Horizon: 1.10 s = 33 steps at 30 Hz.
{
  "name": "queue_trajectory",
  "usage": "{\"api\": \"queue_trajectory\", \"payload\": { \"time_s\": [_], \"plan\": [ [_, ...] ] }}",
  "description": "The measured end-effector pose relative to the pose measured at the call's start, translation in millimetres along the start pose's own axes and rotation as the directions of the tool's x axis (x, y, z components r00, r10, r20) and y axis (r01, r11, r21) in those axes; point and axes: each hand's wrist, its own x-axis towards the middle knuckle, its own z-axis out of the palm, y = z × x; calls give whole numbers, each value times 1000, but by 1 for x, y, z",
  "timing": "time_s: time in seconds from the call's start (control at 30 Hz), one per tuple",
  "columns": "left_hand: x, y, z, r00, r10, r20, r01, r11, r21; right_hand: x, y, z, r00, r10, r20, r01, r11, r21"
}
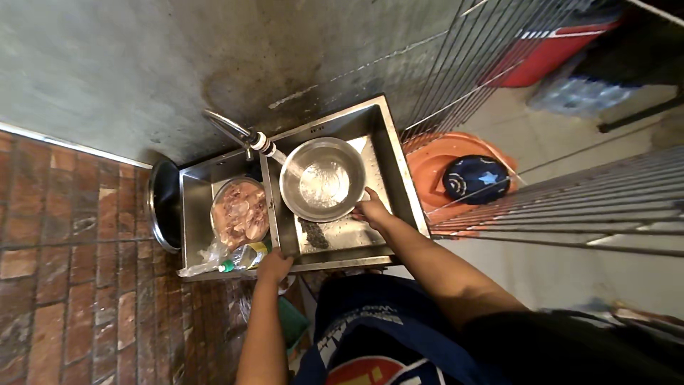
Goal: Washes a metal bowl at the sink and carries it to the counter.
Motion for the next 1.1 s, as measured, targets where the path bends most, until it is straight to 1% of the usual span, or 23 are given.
{"api": "queue_trajectory", "payload": {
  "time_s": [1.1],
  "plan": [
    [-1, 3, -4, 1000, 7, 13, -7, 1000, 9, -3, -3, 2, 1000, 9, -18, -9, 1000, 15]
  ]
}}
